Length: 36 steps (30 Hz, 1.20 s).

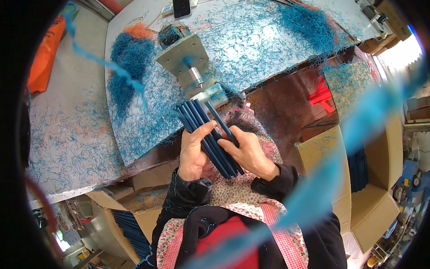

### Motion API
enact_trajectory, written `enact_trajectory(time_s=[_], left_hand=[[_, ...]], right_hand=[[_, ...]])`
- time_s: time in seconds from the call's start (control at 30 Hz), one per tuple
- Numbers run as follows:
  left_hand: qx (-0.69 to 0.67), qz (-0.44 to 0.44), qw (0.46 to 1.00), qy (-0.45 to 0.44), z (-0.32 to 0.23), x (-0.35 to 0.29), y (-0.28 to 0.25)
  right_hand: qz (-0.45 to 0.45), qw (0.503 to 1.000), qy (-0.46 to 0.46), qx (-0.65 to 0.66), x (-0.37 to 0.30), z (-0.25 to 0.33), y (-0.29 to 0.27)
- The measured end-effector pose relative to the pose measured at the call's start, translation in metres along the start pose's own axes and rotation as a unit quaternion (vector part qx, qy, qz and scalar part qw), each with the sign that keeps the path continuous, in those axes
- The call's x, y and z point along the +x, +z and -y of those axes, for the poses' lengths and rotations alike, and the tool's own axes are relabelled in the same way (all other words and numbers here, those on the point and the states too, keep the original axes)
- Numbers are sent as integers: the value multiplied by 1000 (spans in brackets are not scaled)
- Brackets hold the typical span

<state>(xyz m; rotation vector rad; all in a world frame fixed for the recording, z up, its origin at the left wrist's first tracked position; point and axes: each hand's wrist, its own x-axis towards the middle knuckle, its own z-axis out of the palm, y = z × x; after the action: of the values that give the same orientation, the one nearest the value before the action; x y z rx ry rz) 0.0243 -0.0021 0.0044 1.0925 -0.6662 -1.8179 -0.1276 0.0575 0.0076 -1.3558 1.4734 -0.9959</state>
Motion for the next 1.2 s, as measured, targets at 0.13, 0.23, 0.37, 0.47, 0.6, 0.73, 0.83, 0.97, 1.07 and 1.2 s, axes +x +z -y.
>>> enact_trajectory(time_s=[0.13,0.23,0.37,0.47,0.6,0.73,0.83,0.97,1.07,1.2], left_hand=[[-49,3,998,-35,3,-5,-5],[-62,-16,997,-33,5,-10,1],[-63,-2,998,-8,-2,-12,6],[-52,-12,997,-48,-8,-20,2],[-72,25,989,-125,14,-29,-23],[-128,75,976,-159,15,-43,-19],[-119,51,975,-178,14,-45,-18],[-86,-2,983,-160,21,-42,-19],[-71,-8,988,-134,20,-41,-16],[-75,6,992,-104,20,-36,-18]], right_hand=[[16,995,60,74,4,0,-5],[48,998,34,11,-5,8,-2],[15,1000,13,24,-4,13,-4],[37,993,52,103,6,9,-3],[47,966,128,219,5,13,4],[31,961,136,238,9,8,6],[35,963,127,235,24,5,7],[58,981,98,158,40,8,3],[29,982,86,167,37,8,4],[68,975,125,168,26,16,-2]])
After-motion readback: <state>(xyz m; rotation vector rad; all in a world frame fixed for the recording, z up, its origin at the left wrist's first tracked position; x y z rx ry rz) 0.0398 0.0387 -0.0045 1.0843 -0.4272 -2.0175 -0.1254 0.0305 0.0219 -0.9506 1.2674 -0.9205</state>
